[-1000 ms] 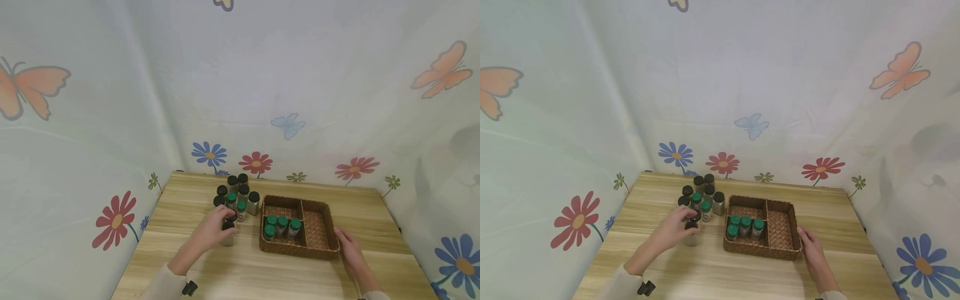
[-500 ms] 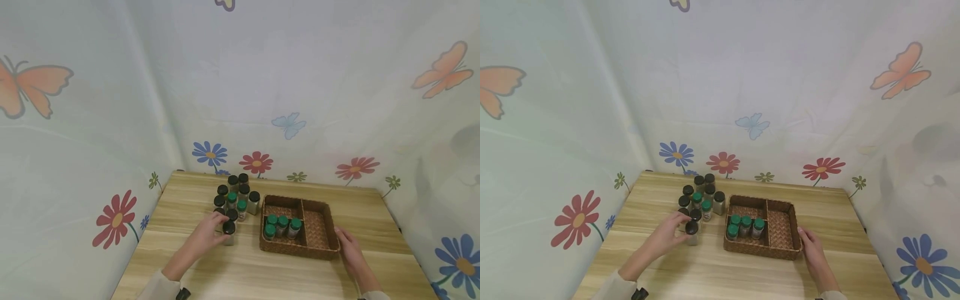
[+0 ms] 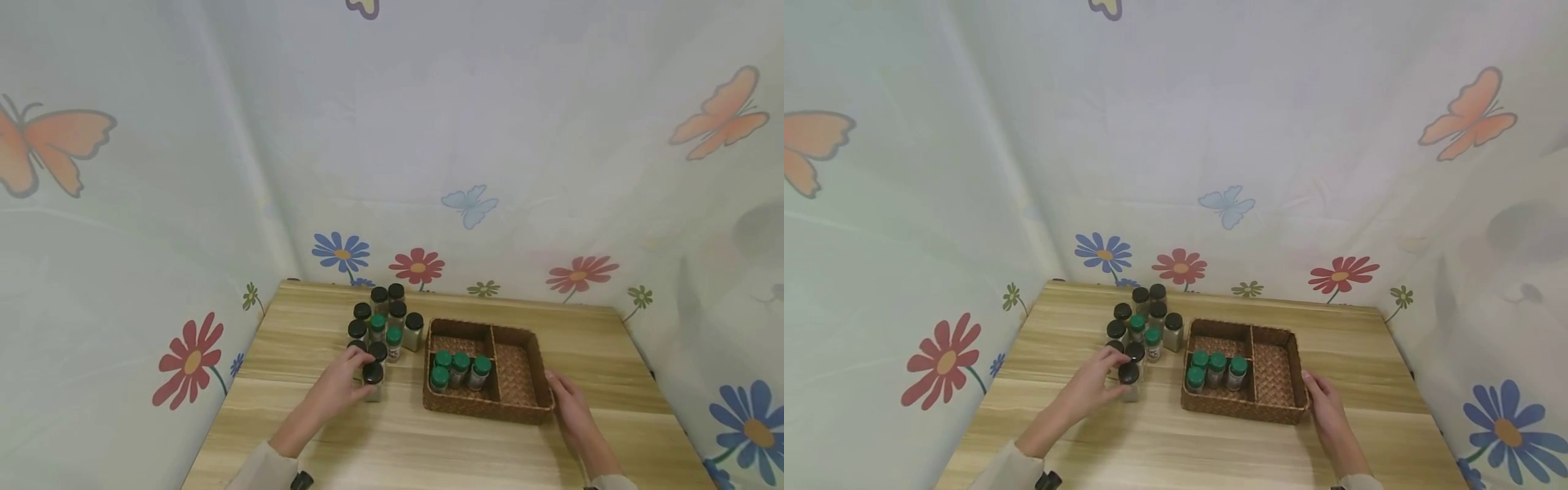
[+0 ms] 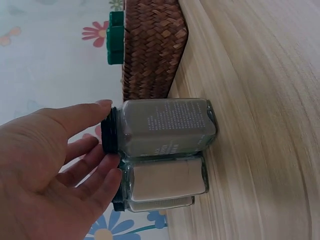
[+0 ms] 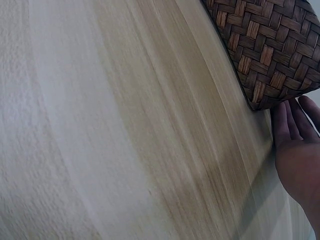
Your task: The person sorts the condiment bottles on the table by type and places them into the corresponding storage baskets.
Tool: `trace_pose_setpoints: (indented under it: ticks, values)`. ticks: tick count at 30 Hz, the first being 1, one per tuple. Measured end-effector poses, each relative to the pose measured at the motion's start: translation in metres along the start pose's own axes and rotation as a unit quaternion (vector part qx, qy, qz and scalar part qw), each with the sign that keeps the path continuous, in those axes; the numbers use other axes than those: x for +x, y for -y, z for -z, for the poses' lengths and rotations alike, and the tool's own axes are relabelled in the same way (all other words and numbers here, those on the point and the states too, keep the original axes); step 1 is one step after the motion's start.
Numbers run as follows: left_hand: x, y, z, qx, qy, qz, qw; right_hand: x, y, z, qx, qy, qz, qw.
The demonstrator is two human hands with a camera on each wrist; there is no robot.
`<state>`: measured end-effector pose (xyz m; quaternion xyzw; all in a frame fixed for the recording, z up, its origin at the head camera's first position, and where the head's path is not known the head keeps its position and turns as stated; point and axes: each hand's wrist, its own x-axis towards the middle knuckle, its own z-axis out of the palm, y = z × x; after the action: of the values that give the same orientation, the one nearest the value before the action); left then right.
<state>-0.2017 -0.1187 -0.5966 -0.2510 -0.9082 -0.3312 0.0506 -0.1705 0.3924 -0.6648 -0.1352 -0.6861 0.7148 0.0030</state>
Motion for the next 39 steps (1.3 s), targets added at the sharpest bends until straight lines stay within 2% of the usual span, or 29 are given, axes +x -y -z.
trace_pose_setpoints:
  ticks: [10, 18, 25, 34, 39]
  values:
    - [-0.001, -0.001, -0.003, 0.004, 0.019, 0.028, 0.9994, -0.002, 0.0, -0.001, 0.033, 0.001, 0.022, 0.999]
    - [-0.005, 0.011, -0.012, -0.016, 0.037, 0.043, 0.9983, -0.002, 0.001, -0.001, 0.008, 0.001, 0.009, 1.0]
    - [-0.006, 0.021, -0.021, -0.027, 0.029, 0.035, 0.9986, -0.001, 0.001, -0.001, 0.021, 0.0, 0.02, 1.0]
    - [-0.006, 0.021, -0.022, -0.03, 0.02, 0.031, 0.9989, -0.002, 0.003, 0.001, -0.001, 0.005, -0.004, 1.0]
    - [-0.008, 0.021, -0.024, -0.036, 0.022, 0.039, 0.9983, -0.001, 0.003, 0.0, 0.007, 0.002, 0.006, 1.0]
